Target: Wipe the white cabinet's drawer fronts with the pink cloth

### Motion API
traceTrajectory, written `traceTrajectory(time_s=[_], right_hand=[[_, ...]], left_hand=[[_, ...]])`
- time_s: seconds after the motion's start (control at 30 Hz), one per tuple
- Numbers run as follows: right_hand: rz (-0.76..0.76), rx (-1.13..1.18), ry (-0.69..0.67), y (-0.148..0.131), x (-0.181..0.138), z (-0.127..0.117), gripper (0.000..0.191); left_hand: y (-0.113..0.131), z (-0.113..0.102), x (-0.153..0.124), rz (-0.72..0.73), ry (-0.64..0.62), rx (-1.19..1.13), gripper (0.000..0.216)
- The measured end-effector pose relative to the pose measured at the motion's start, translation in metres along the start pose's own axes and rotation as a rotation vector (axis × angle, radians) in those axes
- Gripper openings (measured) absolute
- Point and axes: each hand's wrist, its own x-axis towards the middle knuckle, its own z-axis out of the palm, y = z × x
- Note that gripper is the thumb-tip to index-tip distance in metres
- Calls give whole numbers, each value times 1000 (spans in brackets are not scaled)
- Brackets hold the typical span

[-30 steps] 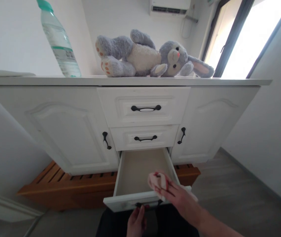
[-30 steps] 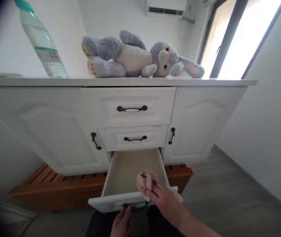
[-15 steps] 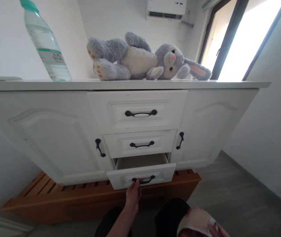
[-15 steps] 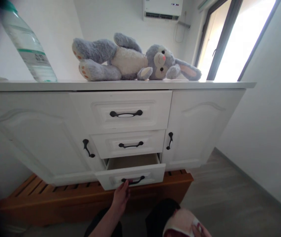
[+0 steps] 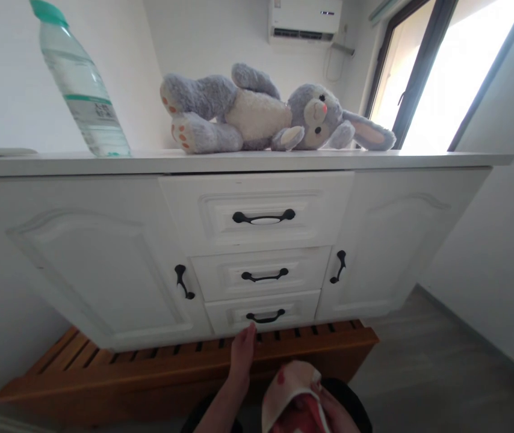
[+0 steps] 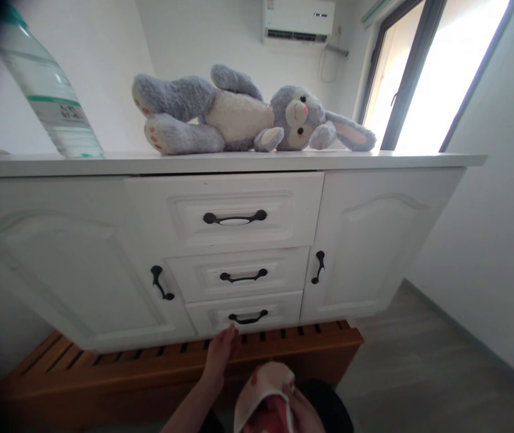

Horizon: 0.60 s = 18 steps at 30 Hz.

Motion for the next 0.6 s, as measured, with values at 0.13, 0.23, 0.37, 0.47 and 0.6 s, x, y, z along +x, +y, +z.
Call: traceTrajectory(time_s=[0.13,0.23,0.37,0.47,0.6], right_hand=[[97,255,-197,-16,62,118,20],[190,328,-206,-26,108,215,5],[227,376,-195,-34,145,306,24],[223,425,-164,-41,153,325,27],[182,468,-108,-52,152,281,23]], left_hand=[[4,-51,-35,144,201,51,55],[16,-80,-33,106,241,22,60],[47,-99,0,223,250,3,55],[69,-101,19,303,278,144,50],[71,-70,20,327,301,364,55]])
